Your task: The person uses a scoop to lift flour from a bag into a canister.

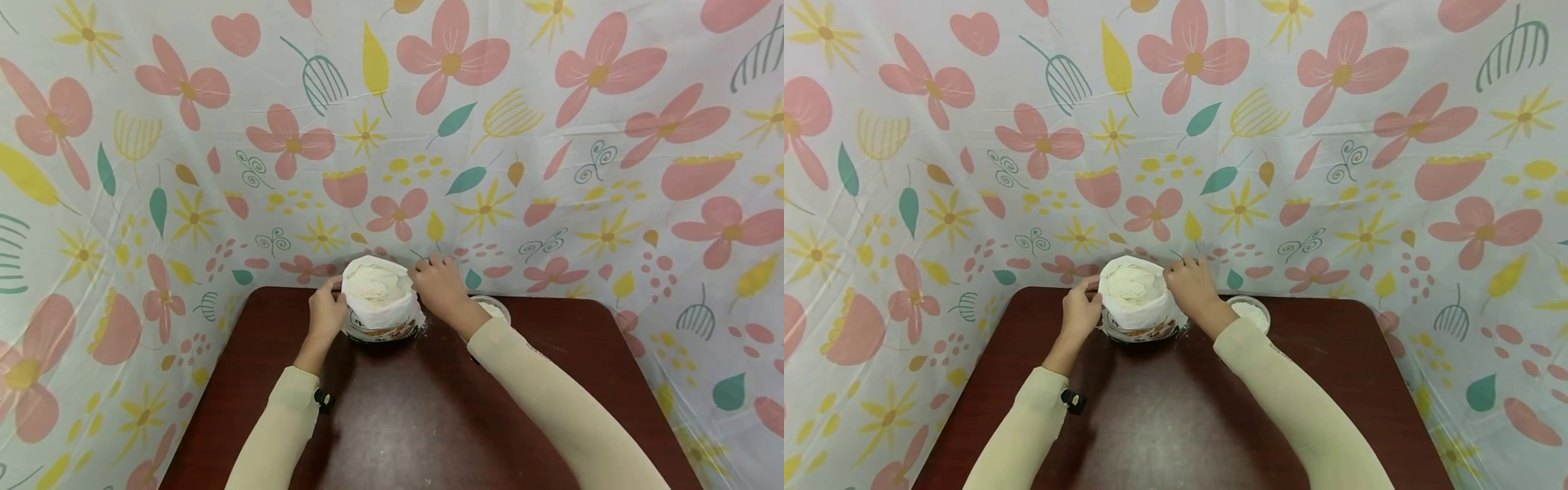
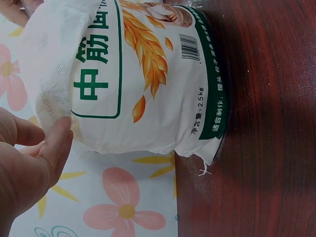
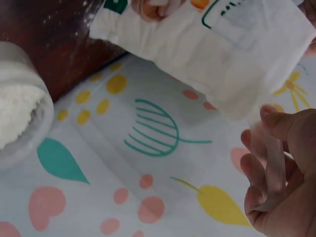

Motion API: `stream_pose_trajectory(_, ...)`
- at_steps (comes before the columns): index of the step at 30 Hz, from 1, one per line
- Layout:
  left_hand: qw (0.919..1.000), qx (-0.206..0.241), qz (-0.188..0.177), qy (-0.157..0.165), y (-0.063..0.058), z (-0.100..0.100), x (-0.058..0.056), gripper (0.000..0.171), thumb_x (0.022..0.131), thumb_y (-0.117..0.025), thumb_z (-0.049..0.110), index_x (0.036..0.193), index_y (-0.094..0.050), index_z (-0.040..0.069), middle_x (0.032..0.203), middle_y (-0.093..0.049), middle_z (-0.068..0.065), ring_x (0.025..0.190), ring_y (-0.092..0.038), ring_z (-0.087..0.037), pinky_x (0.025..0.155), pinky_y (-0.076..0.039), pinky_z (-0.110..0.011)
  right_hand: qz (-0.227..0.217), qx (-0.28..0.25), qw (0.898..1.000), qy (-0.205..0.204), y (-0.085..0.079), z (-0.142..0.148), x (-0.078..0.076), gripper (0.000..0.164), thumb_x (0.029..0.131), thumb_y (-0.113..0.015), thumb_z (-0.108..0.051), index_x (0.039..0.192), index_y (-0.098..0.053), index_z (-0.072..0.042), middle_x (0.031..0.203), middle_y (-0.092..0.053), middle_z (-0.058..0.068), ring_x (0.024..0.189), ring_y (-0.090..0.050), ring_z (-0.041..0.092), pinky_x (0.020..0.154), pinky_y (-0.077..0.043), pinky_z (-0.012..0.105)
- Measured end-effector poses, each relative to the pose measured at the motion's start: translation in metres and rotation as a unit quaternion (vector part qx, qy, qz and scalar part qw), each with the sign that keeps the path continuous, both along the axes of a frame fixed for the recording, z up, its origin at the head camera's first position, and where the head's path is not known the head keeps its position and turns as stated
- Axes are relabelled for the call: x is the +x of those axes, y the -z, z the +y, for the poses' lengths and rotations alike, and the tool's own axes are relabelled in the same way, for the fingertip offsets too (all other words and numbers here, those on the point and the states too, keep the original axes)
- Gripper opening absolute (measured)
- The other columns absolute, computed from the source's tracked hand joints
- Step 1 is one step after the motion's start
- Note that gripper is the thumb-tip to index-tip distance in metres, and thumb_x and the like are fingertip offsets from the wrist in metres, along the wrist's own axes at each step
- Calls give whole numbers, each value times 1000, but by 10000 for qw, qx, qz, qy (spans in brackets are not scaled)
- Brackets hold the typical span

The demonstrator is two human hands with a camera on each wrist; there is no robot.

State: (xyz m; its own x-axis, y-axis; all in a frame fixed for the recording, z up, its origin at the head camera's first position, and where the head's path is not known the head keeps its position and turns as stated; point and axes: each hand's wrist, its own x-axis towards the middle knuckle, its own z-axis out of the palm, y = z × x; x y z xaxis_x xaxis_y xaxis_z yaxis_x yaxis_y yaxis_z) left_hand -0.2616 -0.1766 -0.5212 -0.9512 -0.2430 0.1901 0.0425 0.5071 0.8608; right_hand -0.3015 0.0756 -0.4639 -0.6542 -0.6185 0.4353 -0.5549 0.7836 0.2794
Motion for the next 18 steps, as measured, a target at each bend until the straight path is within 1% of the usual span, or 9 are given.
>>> stream_pose_trajectory(2,10000,2,-13,-10,0,0,0,38,101,-58,1,139,-63,5,124,-70,-16,102,-70,-30,76,-60,-43,60,-113,9999,-4,4,-1,0,25,87,-85,-27,106,-78,-13,103,-73,7,88,-59,31,70,-49,45)
stream_pose_trajectory(5,10000,11,-31,-21,0,0,0,38,101,-58,1,139,-63,5,125,-70,-16,102,-70,-29,76,-60,-43,91,-258,9996,-4,11,-2,0,25,86,-86,-27,106,-78,-13,105,-72,8,90,-59,33,76,-50,51)
stream_pose_trajectory(7,10000,21,-45,-25,0,1,0,38,101,-58,0,139,-63,5,125,-69,-16,103,-70,-29,76,-60,-43,54,-324,9995,29,15,-3,-1,26,86,-86,-26,107,-78,-13,105,-71,8,91,-59,34,77,-49,50)
stream_pose_trajectory(11,10000,45,-39,-4,1,1,0,39,101,-58,1,140,-62,5,126,-69,-16,103,-70,-30,76,-60,-43,92,-517,9986,56,21,-5,-2,26,86,-86,-27,107,-78,-14,103,-70,7,89,-58,32,71,-42,43)
stream_pose_trajectory(18,10000,58,-77,18,0,0,0,40,102,-58,1,141,-61,4,127,-68,-17,103,-70,-30,75,-60,-42,461,-753,9961,-61,28,-12,-5,26,83,-89,-27,104,-78,-16,99,-72,6,85,-60,30,66,-40,39)
